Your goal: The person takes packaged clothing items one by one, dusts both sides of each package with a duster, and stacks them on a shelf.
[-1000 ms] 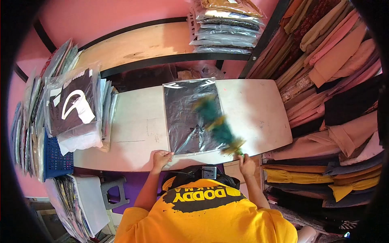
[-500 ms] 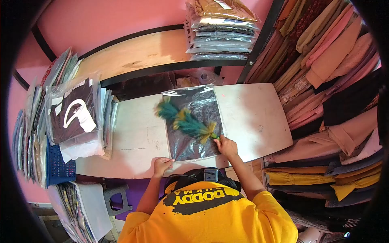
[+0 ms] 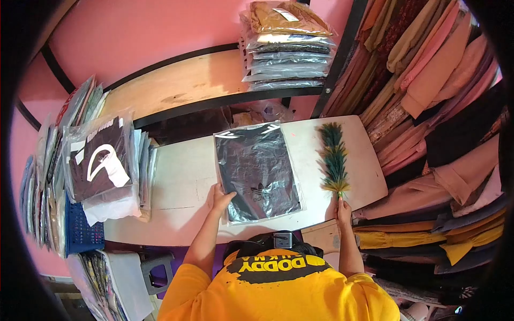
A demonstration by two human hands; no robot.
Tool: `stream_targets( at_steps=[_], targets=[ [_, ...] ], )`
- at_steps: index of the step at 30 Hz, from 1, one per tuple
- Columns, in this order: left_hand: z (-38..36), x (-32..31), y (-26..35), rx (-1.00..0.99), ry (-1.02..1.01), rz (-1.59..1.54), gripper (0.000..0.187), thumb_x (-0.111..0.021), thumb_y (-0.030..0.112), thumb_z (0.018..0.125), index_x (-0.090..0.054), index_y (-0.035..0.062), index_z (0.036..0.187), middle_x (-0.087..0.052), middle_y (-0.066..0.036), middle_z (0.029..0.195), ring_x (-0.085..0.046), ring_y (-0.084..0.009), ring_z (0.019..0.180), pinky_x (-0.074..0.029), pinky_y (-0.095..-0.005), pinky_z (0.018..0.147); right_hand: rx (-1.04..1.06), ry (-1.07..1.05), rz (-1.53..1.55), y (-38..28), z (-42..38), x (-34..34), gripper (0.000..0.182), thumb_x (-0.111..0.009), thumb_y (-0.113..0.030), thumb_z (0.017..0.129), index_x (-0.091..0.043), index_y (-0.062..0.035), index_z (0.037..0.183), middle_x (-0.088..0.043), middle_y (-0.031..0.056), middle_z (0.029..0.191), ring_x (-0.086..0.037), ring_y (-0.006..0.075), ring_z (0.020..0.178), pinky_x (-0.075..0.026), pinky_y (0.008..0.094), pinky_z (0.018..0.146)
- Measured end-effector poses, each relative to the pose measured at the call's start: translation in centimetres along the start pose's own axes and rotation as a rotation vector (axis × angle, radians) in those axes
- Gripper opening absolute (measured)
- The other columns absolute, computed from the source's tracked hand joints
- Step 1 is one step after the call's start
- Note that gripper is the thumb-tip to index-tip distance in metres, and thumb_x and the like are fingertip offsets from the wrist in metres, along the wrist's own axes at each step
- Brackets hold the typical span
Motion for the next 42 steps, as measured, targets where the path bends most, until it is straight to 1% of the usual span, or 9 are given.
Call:
stream_targets(
  at_steps=[4, 12, 14, 21, 24, 26, 28, 37, 42],
  targets=[
    [-0.6, -2.5, 6.8, 0.195, -0.183, -0.42, 0.054, -0.051, -0.001, 0.063, -0.04, 0.0031, 0.115, -0.053, -0.007, 0.099, -0.052, -0.0185, 0.085, -0.042, -0.0288, 0.074, -0.022, -0.027, 0.122, -0.7, -0.2, -0.4, 0.038, -0.042, -0.041, 0.085, -0.048, -0.0064, 0.07, -0.04, -0.0001, 0.046, -0.032, 0.0077, 0.032, -0.022, 0.0222, 0.03],
    [-3.4, -1.9, 25.1, -0.203, -0.423, -0.579, 0.065, -0.047, -0.001, 0.061, -0.032, -0.0011, 0.124, -0.046, -0.01, 0.114, -0.046, -0.0163, 0.1, -0.036, -0.0252, 0.085, 0.01, -0.022, 0.114, -1.8, -0.7, -0.6, 0.041, -0.041, -0.039, 0.086, -0.046, -0.0052, 0.063, -0.039, 0.0004, 0.044, -0.034, 0.0089, 0.032, -0.024, 0.0237, 0.029],
    [-4.6, -4.3, 27.7, -0.401, -0.329, -0.187, 0.07, -0.048, -0.004, 0.059, -0.028, -0.0022, 0.126, -0.043, -0.011, 0.118, -0.044, -0.0156, 0.104, -0.035, -0.0242, 0.086, 0.02, -0.006, 0.115, -2.0, -0.8, -0.5, 0.041, -0.042, -0.038, 0.086, -0.046, -0.0058, 0.062, -0.039, 0.0002, 0.044, -0.033, 0.0088, 0.031, -0.024, 0.0236, 0.029],
    [-6.5, -17.3, 18.5, -0.231, -0.979, 0.124, 0.078, -0.067, 0.021, 0.072, -0.02, 0.0005, 0.13, -0.051, -0.001, 0.07, -0.046, -0.0052, 0.065, -0.038, -0.0188, 0.06, 0.046, -0.021, 0.113, -2.1, -0.7, -0.3, 0.04, -0.043, -0.038, 0.085, -0.044, -0.0075, 0.06, -0.039, -0.0009, 0.045, -0.032, 0.0079, 0.032, -0.024, 0.0226, 0.03],
    [-5.7, -13.7, 14.3, -0.242, -0.8, 0.344, 0.064, -0.067, 0.024, 0.071, -0.037, -0.0011, 0.121, -0.053, -0.005, 0.072, -0.048, -0.0082, 0.067, -0.04, -0.0209, 0.06, -0.01, -0.051, 0.1, -1.6, -1.0, -0.6, 0.041, -0.044, -0.038, 0.085, -0.044, -0.0047, 0.06, -0.041, 0.004, 0.045, -0.038, 0.0122, 0.035, -0.029, 0.0282, 0.033],
    [-4.7, -8.9, 9.4, -0.119, -0.539, 0.365, 0.063, -0.069, 0.027, 0.068, -0.041, -0.0004, 0.118, -0.057, -0.007, 0.077, -0.052, -0.0114, 0.07, -0.042, -0.023, 0.061, 0.483, 0.294, -0.305, -5.5, -2.4, 0.9, 0.039, -0.045, -0.036, 0.084, -0.047, 0.0003, 0.069, -0.041, 0.0119, 0.046, -0.041, 0.0201, 0.037, -0.031, 0.0325, 0.037],
    [-4.5, -2.8, 4.0, -0.167, -0.206, 0.558, 0.056, -0.068, 0.028, 0.066, -0.048, -0.002, 0.108, -0.059, -0.012, 0.077, -0.057, -0.0177, 0.072, -0.044, -0.0279, 0.062, 0.477, 0.286, -0.358, -7.9, -4.5, 0.0, 0.037, -0.046, -0.035, 0.083, -0.048, 0.0006, 0.073, -0.042, 0.0146, 0.049, -0.043, 0.0244, 0.04, -0.033, 0.0347, 0.04],
    [-8.8, 2.8, -5.9, -0.005, -0.017, 0.348, 0.034, -0.074, 0.007, 0.059, -0.05, 0.0001, 0.083, -0.058, -0.009, 0.063, -0.054, -0.0127, 0.053, -0.044, -0.0232, 0.045, 0.847, -0.372, -0.901, -10.7, -10.9, -14.3, 0.036, -0.051, -0.042, 0.077, -0.051, -0.0061, 0.077, -0.056, 0.0138, 0.06, -0.056, 0.032, 0.055, -0.045, 0.0385, 0.048],
    [-9.1, 2.2, -6.9, 0.112, -0.104, 0.019, 0.028, -0.069, 0.0, 0.063, -0.049, -0.0028, 0.082, -0.056, -0.009, 0.063, -0.052, -0.0111, 0.048, -0.043, -0.0215, 0.042, 0.852, -0.213, -0.861, -11.4, -9.4, -14.5, 0.038, -0.047, -0.042, 0.08, -0.048, -0.0046, 0.076, -0.056, 0.0168, 0.059, -0.055, 0.0349, 0.054, -0.044, 0.0416, 0.048]
  ],
)
Point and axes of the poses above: each hand's wrist, its own z-axis towards the middle knuckle, its own x-axis out of the back of the hand, y = z × x, the point moved 9 cm from there along z, towards the middle knuckle
